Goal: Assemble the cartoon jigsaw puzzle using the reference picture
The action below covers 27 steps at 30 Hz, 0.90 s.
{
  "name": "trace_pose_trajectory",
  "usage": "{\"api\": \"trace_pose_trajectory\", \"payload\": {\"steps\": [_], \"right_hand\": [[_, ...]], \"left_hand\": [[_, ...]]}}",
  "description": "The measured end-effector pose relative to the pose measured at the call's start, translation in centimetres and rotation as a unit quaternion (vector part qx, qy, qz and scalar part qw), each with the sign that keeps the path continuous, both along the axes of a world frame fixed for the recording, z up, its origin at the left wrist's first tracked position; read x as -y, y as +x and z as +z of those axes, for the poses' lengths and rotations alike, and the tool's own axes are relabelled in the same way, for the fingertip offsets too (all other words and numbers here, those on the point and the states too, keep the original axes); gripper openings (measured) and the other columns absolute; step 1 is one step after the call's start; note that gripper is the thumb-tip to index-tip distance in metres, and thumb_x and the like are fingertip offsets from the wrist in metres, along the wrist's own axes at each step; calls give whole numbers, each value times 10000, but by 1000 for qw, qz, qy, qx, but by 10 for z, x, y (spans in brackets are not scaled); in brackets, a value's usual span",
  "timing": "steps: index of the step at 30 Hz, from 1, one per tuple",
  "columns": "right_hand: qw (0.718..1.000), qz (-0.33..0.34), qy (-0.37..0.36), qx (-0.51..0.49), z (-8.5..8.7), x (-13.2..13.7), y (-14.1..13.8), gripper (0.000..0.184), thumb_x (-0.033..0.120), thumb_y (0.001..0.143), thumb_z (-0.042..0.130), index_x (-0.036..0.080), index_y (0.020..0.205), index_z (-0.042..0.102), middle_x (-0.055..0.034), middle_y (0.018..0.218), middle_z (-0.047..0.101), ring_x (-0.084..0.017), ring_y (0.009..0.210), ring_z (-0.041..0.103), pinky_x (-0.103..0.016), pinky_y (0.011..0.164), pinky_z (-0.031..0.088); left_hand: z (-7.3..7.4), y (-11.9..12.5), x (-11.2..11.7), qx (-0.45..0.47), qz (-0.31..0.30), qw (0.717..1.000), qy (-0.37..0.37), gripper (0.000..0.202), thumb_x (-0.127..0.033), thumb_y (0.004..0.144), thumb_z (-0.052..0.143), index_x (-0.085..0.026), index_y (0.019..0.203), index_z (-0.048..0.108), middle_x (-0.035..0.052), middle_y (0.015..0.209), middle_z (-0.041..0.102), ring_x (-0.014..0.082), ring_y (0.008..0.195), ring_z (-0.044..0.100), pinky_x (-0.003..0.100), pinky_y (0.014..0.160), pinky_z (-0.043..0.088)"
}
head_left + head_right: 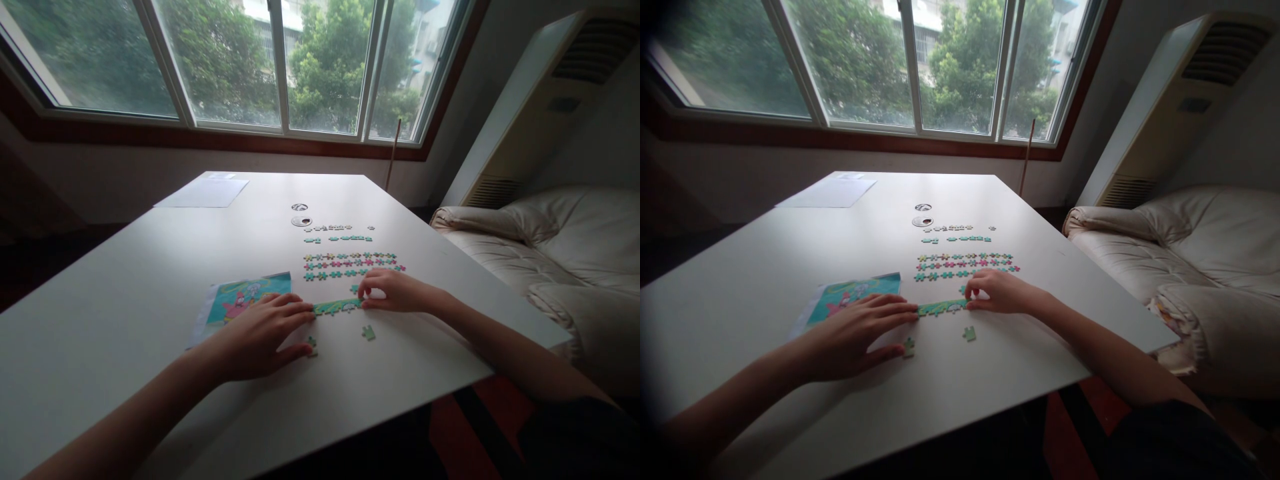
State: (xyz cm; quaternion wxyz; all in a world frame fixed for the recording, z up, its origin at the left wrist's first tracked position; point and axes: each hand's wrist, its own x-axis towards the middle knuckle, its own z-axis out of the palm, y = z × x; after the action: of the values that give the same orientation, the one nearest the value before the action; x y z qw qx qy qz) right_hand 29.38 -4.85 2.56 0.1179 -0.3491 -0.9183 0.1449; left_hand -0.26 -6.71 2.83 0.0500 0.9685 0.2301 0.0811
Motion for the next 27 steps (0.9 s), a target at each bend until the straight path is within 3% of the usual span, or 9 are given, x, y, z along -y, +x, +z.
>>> {"api": "trace_pose_trajectory", "payload": {"steps": [3,7,12,17,20,25,27], "right_hand": [[999,-41,10,-2,13,-2,10,204,342,849,479,180,864,602,-47,824,622,-135,730,544,-250,688,405],[987,-158,14,33,30,-8,41,240,369,833,469,170,812,603,-31,742,613,-123,638,525,-234,609,384],[964,-217,-101,115,33,-13,76,267,424,752,539,180,820,623,-34,762,622,-143,645,546,-241,587,390],[957,-191,-174,131,22,-18,82,285,420,674,619,188,840,624,-34,776,623,-169,697,563,-260,617,414],[966,-155,-178,110,18,-20,74,255,372,708,594,176,869,617,-34,767,610,-160,699,552,-259,621,421],[984,-34,-167,58,21,-16,54,210,218,787,479,173,939,617,-59,939,586,-128,734,525,-248,664,421],[986,-21,-162,43,21,-14,50,212,199,797,456,170,937,614,-61,957,581,-123,739,520,-244,668,418]], "left_hand": [[0,0,0,-6,5,1000,-4,403,-454,865,450,-213,1177,529,59,1195,568,269,1089,482,431,901,410],[-1,-1,0,-7,1,1000,-3,391,-445,870,444,-219,1177,529,54,1200,565,268,1094,480,422,902,409],[-1,-2,-1,-4,1,1000,4,378,-431,867,452,-221,1169,536,58,1183,575,265,1087,484,421,902,411],[-1,-3,-2,1,1,1000,7,373,-432,862,459,-218,1153,550,67,1173,581,264,1079,493,418,892,421],[-2,-3,-2,3,-1,1000,8,377,-437,859,462,-221,1156,549,67,1168,584,264,1075,496,419,891,421],[-2,-3,-2,0,-1,1000,10,370,-429,863,460,-223,1157,546,64,1168,584,265,1075,495,416,893,418],[-1,-3,-2,-1,-2,1000,13,370,-431,865,455,-221,1156,545,64,1167,584,265,1071,497,414,888,420]]}}
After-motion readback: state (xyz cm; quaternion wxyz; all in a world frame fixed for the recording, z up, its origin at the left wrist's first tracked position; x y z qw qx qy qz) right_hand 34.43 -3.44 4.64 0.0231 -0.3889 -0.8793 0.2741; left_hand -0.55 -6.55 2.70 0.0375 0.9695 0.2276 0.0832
